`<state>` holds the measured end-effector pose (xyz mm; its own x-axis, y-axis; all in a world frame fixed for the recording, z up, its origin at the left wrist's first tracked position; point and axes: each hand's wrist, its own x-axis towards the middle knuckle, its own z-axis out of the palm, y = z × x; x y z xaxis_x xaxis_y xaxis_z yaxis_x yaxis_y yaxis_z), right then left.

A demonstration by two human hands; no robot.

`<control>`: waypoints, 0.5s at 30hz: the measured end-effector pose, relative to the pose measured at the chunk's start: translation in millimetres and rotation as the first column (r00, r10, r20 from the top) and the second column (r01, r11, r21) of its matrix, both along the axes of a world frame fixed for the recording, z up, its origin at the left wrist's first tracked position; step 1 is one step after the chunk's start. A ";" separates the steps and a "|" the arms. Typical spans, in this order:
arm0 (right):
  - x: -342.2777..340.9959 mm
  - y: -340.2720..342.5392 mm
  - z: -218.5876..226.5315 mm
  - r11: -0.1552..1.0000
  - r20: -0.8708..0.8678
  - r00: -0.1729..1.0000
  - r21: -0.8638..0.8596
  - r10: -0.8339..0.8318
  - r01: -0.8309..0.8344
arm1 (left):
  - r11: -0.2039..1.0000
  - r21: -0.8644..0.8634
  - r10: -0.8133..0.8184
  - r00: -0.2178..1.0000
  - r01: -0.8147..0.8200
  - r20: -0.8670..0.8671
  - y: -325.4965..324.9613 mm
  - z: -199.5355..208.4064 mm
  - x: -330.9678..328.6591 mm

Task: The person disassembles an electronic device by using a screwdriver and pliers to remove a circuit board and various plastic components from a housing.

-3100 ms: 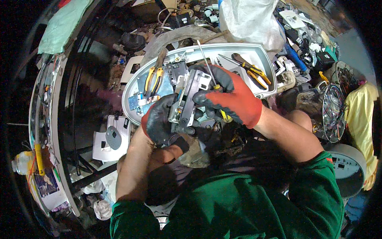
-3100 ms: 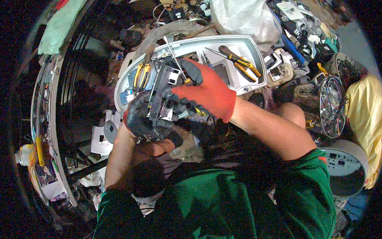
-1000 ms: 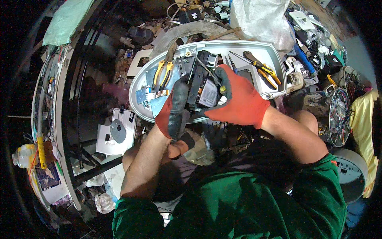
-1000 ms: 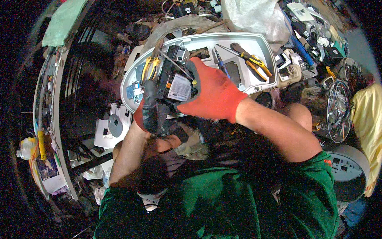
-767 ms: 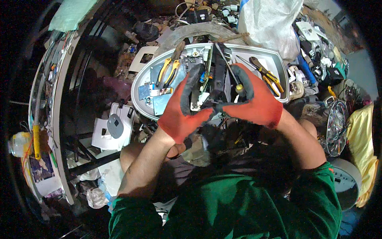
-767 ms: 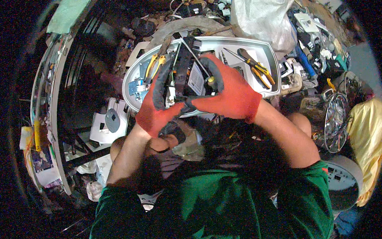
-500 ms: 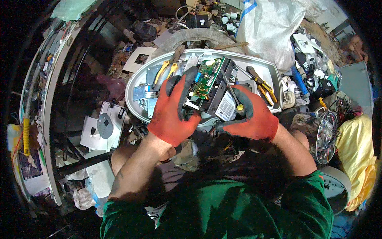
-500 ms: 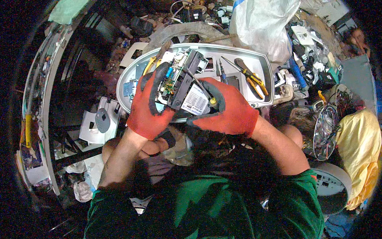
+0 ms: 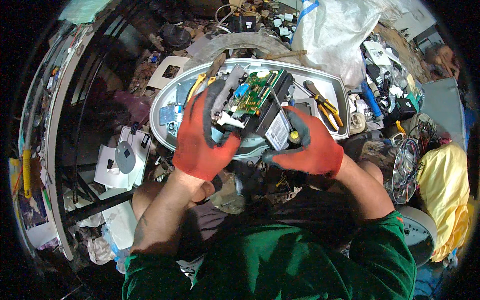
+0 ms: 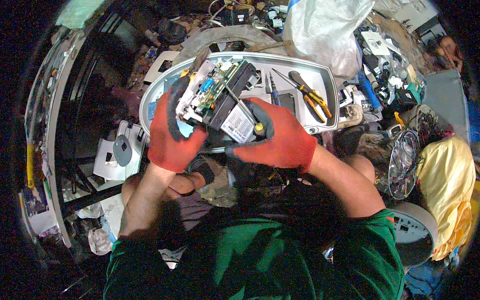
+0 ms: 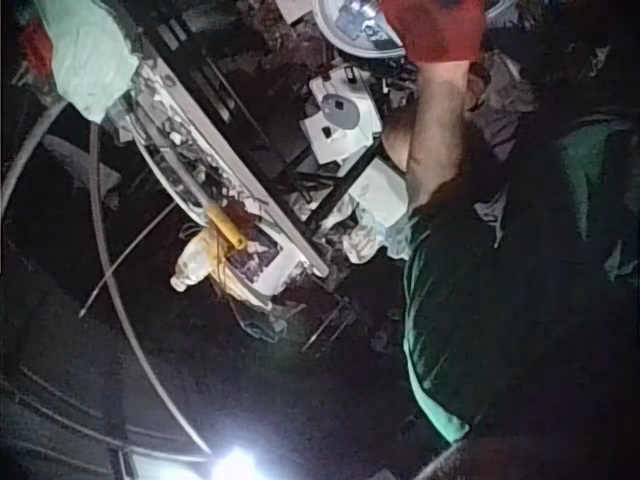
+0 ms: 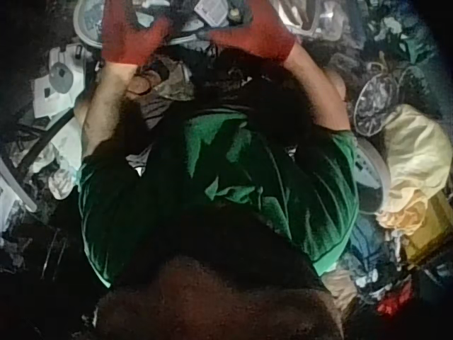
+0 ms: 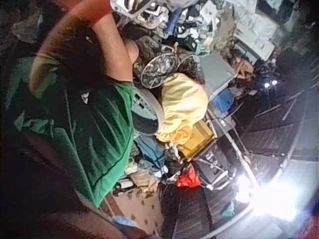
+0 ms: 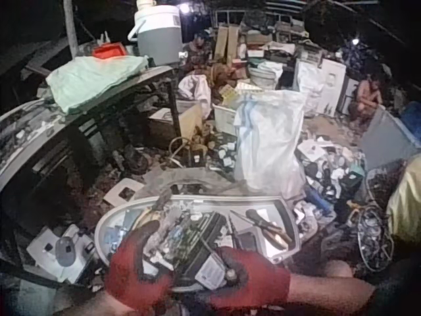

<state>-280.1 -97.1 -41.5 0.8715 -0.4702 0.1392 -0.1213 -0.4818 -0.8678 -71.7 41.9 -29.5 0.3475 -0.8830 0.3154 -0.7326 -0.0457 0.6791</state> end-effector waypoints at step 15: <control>2.5 2.3 4.6 0.951 0.089 0.994 0.294 0.068 -0.091 | 0.972 -0.224 0.063 0.997 -0.072 -0.048 -0.3 7.2 -2.8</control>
